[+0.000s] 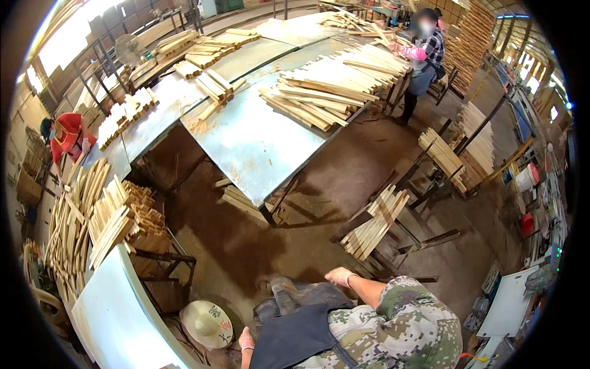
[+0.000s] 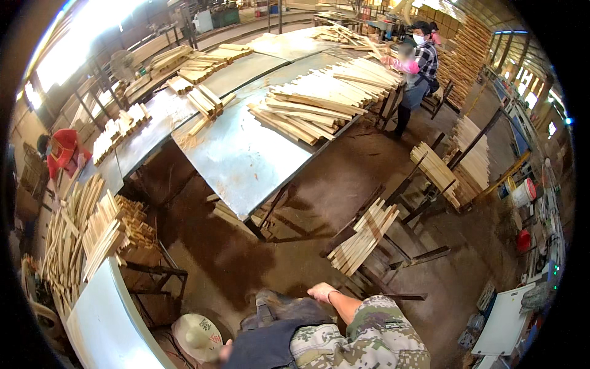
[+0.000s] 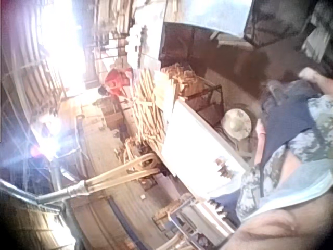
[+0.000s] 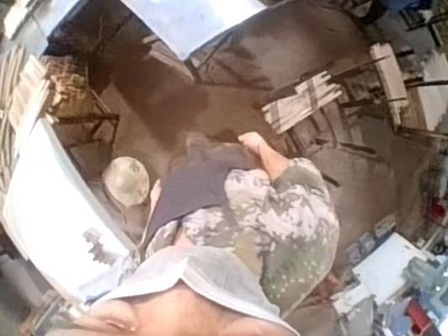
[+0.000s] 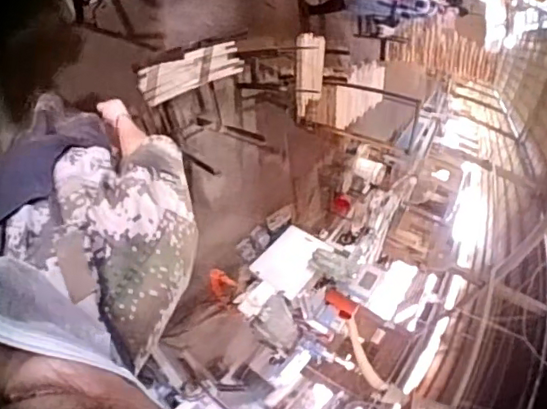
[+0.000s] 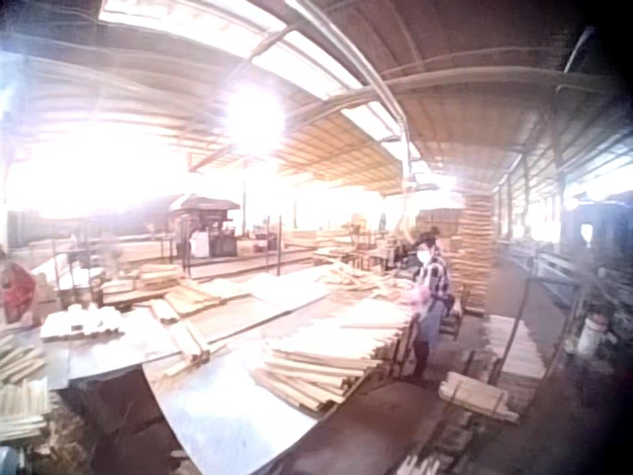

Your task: The person repeatedly picks up stacks of light-colored wooden planks from a metal table and places them onto a conveyor belt. The person wears pink gloves and a camouflage shirt while performing this repetitive stacking task in a workshop environment.

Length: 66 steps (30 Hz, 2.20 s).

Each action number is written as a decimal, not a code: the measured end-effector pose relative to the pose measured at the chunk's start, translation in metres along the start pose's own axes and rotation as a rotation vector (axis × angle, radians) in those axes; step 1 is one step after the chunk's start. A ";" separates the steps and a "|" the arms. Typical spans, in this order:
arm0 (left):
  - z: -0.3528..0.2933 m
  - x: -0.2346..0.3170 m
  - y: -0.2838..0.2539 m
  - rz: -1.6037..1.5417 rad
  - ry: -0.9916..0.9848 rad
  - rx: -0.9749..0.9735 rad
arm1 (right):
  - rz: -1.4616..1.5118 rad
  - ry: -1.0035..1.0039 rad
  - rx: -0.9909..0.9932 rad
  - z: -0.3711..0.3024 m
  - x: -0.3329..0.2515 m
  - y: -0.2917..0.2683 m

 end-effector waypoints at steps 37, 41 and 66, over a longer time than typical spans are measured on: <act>0.435 0.856 0.058 -0.644 0.097 -0.559 | 0.469 0.079 0.792 0.281 -0.118 -0.533; 0.440 0.997 0.153 -0.660 0.155 -0.561 | 0.398 0.055 1.039 0.313 -0.137 -0.692; 0.477 1.181 0.291 -0.782 -0.520 -0.266 | -0.568 -0.189 0.488 0.520 -0.325 -0.900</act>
Point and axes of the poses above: each hand's wrist, its own z-axis towards the middle knuckle, its own y-axis out of the palm, x = y × z, the point moved 9 cm from there along z, towards the middle knuckle, and after that the axes turned 12 degrees about x, right-handed, at the moved point
